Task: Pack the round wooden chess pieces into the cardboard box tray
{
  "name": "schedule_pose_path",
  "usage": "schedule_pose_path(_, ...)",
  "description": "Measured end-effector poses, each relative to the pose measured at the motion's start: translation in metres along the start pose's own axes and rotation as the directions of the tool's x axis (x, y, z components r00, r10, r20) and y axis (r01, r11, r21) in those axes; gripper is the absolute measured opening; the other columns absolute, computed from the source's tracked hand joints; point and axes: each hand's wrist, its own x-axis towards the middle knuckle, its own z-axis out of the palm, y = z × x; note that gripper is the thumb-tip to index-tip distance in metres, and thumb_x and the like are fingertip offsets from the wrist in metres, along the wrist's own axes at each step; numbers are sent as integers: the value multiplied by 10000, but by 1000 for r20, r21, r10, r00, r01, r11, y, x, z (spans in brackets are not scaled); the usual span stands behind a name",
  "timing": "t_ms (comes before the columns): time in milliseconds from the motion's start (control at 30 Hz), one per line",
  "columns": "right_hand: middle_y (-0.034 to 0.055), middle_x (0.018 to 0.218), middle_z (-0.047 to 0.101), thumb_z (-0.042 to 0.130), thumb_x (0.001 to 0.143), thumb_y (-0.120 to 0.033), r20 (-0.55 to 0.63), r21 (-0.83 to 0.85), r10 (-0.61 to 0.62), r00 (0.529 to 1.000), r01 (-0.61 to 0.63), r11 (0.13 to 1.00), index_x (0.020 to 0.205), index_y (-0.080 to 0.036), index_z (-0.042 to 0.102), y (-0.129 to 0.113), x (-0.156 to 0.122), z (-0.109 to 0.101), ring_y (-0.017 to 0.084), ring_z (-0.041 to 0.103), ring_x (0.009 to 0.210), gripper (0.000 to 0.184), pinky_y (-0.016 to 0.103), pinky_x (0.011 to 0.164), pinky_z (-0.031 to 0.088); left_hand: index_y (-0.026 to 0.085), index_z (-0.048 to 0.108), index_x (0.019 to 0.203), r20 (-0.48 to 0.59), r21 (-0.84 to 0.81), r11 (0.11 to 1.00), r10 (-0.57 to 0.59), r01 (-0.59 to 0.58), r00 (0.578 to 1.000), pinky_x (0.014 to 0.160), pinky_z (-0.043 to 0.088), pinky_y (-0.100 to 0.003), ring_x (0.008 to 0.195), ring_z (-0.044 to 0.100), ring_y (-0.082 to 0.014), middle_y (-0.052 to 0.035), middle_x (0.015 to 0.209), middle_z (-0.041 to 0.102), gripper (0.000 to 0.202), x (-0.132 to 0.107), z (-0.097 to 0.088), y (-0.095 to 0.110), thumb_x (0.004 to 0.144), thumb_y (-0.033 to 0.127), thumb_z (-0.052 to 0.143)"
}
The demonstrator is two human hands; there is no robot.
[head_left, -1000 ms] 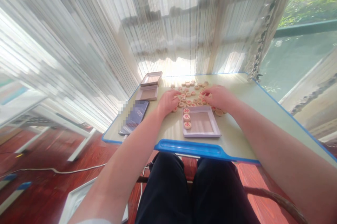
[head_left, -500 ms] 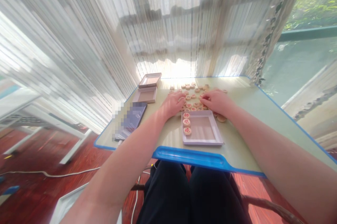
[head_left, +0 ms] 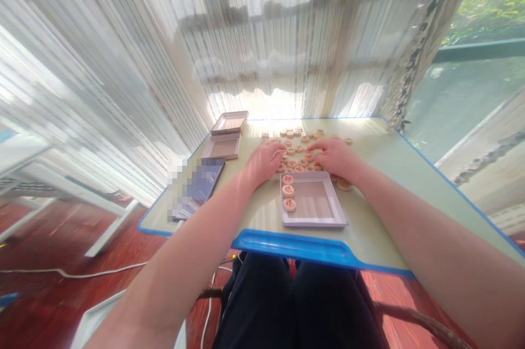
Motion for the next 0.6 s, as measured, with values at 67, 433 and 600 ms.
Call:
schedule_pose_path(67,34,909,691,528,751,-275,-28,-4,16,999,-16,1000,937,-229,729,1,0,-2,200,586,867,277,305,773,443,169,667,997,-11,-1,1000,1,-1,1000,1003,425,-325,1076,583,-199,-71,1116,658,297,-1,0,-1,814,166,433)
schedule_pose_path(433,20,772,703,588,732,-302,98,83,130,987,-139,987,891,-233,733,0,-1,-3,160,595,649,226,261,573,433,155,677,967,-10,19,999,-49,49,999,924,467,-319,954,609,-200,-72,993,681,302,-2,-5,1,784,152,436)
schedule_pose_path(600,27,838,703,557,756,-351,43,14,100,994,-101,995,903,-245,726,1,0,1,191,601,782,248,278,641,445,154,679,968,-29,79,990,-118,120,993,943,449,-306,985,604,-196,-66,1003,689,332,0,-5,-1,766,102,421)
